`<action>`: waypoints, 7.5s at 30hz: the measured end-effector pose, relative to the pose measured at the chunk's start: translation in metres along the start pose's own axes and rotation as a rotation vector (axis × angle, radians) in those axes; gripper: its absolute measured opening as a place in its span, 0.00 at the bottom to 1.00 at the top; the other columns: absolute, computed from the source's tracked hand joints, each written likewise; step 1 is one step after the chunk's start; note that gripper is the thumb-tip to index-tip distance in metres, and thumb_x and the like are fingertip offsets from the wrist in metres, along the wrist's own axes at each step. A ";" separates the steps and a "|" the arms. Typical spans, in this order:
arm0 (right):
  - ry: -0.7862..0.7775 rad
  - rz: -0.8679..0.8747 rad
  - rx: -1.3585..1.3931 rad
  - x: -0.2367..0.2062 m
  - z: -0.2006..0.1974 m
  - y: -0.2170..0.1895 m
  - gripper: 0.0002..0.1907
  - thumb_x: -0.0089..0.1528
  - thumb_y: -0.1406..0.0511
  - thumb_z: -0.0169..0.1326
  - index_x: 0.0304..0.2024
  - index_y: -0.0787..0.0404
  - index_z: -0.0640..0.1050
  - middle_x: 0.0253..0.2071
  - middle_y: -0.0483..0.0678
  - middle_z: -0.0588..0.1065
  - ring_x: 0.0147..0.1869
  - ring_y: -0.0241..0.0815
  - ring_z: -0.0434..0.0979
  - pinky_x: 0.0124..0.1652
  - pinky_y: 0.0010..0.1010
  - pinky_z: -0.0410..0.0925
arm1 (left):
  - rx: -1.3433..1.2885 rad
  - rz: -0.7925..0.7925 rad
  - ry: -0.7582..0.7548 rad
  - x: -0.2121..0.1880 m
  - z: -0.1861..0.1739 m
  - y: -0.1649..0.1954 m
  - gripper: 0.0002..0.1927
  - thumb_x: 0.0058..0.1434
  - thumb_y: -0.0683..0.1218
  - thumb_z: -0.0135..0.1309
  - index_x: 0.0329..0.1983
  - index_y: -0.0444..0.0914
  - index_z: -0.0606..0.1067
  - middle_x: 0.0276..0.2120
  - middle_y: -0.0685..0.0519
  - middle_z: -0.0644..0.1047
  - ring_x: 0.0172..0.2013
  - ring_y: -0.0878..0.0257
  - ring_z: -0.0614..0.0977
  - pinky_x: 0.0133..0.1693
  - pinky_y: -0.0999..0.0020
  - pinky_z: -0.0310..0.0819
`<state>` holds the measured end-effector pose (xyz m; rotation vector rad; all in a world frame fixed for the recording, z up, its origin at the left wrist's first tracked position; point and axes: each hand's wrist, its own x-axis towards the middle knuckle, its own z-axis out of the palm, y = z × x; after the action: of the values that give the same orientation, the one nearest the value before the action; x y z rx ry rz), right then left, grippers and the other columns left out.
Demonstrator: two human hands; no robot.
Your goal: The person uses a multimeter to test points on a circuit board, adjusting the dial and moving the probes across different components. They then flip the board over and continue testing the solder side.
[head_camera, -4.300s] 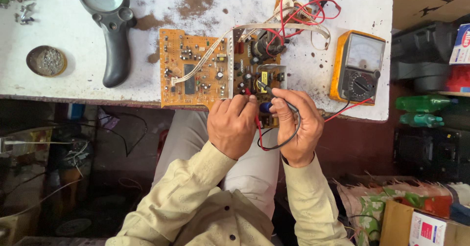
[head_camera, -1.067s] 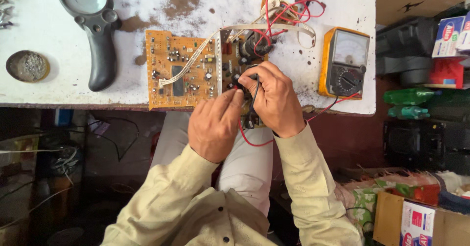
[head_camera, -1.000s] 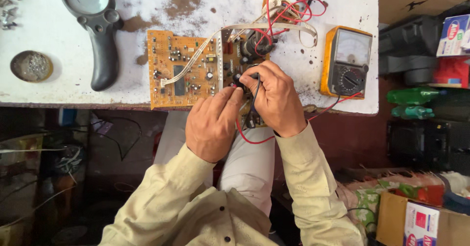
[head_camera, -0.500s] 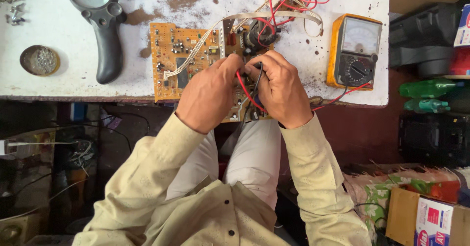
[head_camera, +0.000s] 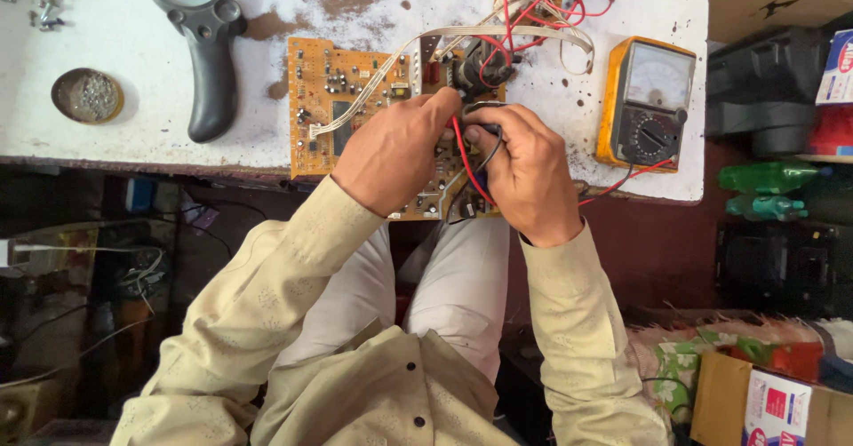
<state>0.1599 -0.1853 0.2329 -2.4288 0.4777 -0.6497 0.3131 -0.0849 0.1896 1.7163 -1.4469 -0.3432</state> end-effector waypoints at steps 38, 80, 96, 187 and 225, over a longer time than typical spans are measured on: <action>0.167 0.024 -0.151 -0.052 0.025 -0.006 0.16 0.58 0.74 0.65 0.49 0.64 0.82 0.44 0.53 0.81 0.45 0.50 0.83 0.45 0.35 0.75 | 0.047 0.115 -0.058 0.011 -0.007 -0.008 0.12 0.52 0.36 0.56 0.40 0.38 0.73 0.30 0.44 0.79 0.34 0.41 0.81 0.34 0.48 0.72; 0.040 0.009 -0.238 -0.058 0.019 -0.004 0.18 0.56 0.69 0.62 0.50 0.63 0.80 0.45 0.51 0.79 0.46 0.54 0.79 0.45 0.41 0.72 | 0.009 -0.012 -0.158 0.008 -0.008 0.002 0.12 0.53 0.40 0.58 0.41 0.37 0.73 0.32 0.40 0.78 0.34 0.39 0.81 0.33 0.47 0.73; 0.286 -0.038 -0.152 -0.072 0.012 -0.024 0.13 0.61 0.75 0.62 0.49 0.66 0.80 0.43 0.55 0.79 0.45 0.54 0.81 0.46 0.38 0.74 | 0.023 0.130 0.039 -0.014 -0.017 0.012 0.07 0.59 0.38 0.55 0.40 0.37 0.72 0.36 0.44 0.79 0.35 0.41 0.81 0.34 0.51 0.73; 0.168 0.196 -0.076 -0.048 0.021 -0.012 0.15 0.59 0.73 0.53 0.48 0.63 0.80 0.44 0.53 0.81 0.44 0.53 0.83 0.44 0.38 0.75 | -0.018 0.024 0.008 0.001 -0.002 0.007 0.07 0.59 0.35 0.51 0.40 0.35 0.72 0.32 0.39 0.78 0.34 0.39 0.80 0.35 0.48 0.73; 0.204 0.340 0.382 -0.168 -0.017 0.018 0.11 0.65 0.73 0.56 0.51 0.65 0.80 0.38 0.49 0.82 0.38 0.34 0.82 0.39 0.23 0.75 | 0.084 0.329 -0.142 -0.120 0.079 0.057 0.10 0.61 0.42 0.51 0.46 0.37 0.71 0.43 0.50 0.76 0.38 0.57 0.78 0.42 0.62 0.69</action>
<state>0.0103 -0.1288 0.1767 -1.8773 0.7546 -0.7620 0.1858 -0.0075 0.1476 1.5084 -1.8382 -0.2312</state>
